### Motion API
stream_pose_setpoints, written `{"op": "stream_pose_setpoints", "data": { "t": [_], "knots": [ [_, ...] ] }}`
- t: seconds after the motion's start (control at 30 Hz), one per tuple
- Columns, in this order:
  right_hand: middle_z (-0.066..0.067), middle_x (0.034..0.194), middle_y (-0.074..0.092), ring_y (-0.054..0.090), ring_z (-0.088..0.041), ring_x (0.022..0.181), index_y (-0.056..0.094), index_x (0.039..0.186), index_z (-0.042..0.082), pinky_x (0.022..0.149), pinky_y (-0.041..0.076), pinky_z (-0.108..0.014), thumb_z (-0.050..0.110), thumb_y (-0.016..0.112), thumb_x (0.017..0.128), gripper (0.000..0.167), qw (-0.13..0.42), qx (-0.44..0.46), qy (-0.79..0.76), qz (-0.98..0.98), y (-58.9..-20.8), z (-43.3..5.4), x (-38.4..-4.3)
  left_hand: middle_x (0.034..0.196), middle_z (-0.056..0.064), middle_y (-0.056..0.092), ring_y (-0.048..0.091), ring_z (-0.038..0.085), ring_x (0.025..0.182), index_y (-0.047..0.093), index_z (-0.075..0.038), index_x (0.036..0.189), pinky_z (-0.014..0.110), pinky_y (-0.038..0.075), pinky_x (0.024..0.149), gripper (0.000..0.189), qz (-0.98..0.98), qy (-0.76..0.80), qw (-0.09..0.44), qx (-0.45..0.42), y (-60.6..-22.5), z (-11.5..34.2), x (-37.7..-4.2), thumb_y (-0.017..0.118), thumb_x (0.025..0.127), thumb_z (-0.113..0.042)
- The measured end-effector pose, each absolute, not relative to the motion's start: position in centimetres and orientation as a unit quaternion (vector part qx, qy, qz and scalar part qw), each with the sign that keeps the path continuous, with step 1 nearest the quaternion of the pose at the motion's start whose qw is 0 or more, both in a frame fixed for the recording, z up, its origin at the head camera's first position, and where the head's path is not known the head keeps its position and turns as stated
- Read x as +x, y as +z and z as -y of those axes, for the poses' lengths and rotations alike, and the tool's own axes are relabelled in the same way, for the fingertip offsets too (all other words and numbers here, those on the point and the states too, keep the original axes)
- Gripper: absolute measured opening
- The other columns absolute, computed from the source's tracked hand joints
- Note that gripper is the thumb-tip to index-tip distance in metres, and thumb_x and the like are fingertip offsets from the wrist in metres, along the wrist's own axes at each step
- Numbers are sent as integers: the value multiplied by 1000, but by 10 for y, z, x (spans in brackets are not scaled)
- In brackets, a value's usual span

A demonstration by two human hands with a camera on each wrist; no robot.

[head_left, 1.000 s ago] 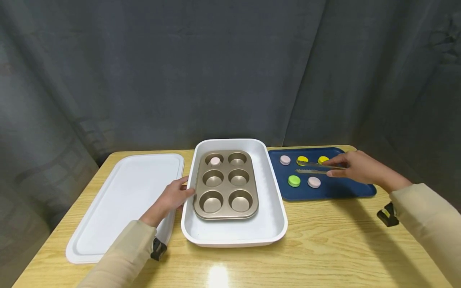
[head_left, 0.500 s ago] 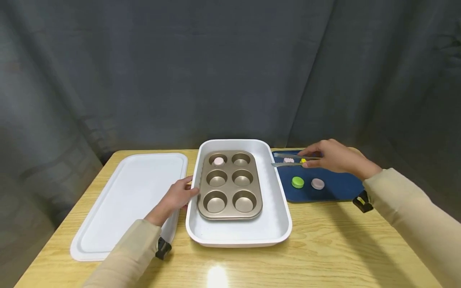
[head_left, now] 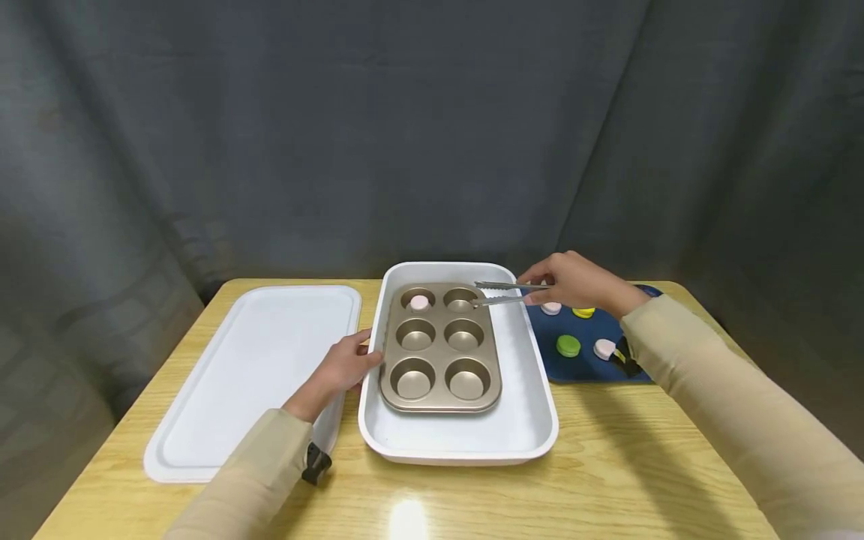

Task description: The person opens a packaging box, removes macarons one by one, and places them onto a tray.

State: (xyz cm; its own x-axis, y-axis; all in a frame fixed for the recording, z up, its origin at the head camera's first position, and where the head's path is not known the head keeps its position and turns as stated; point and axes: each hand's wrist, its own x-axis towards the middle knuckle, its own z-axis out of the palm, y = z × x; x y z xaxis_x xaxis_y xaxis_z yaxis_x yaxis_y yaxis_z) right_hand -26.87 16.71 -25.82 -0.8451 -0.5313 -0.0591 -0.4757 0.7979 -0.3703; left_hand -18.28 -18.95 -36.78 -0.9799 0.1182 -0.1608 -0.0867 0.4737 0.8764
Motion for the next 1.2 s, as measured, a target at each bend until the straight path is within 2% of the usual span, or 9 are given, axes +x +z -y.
{"op": "stream_pose_setpoints", "data": {
  "t": [0.13, 0.37, 0.8, 1.07, 1.2],
  "knots": [
    [-15, 108, 74, 66, -22, 84, 71, 124, -2, 75, 60, -36, 12, 78, 90, 36, 88, -274, -173, -942, -261, -153, -277, 117, 27, 69, 74, 30, 80, 46, -2, 151, 40, 63, 59, 54, -854, 511, 99, 8, -368, 187, -183, 51, 98, -7],
    [-11, 101, 74, 62, -22, 84, 73, 121, -2, 73, 55, -36, 15, 77, 91, 34, 82, -308, -158, -935, -271, -127, -290, 116, 26, 70, 74, 31, 79, 47, -2, 150, 41, 63, 59, 53, -854, 511, 95, 8, -369, 183, -182, 51, 97, -7],
    [-19, 119, 69, 62, -32, 110, 70, 127, 0, 96, 53, -45, 18, 77, 92, 40, 110, -253, -128, -953, -288, -83, -308, 115, 25, 71, 74, 30, 79, 49, -2, 149, 39, 62, 58, 52, -859, 505, 90, 2, -369, 177, -178, 54, 97, -8],
    [-17, 119, 69, 63, -31, 109, 71, 126, 3, 95, 53, -43, 19, 77, 92, 39, 111, -252, -100, -956, -290, -65, -312, 114, 26, 71, 74, 32, 78, 50, -2, 148, 40, 63, 57, 51, -855, 512, 88, 8, -367, 177, -172, 54, 97, -7],
    [-15, 114, 71, 65, -30, 107, 72, 125, 3, 95, 54, -43, 19, 78, 91, 38, 101, -257, -80, -958, -293, -58, -311, 115, 26, 70, 74, 32, 79, 50, -2, 147, 41, 63, 57, 51, -854, 513, 88, 9, -367, 177, -172, 54, 97, -7]
  ]
}}
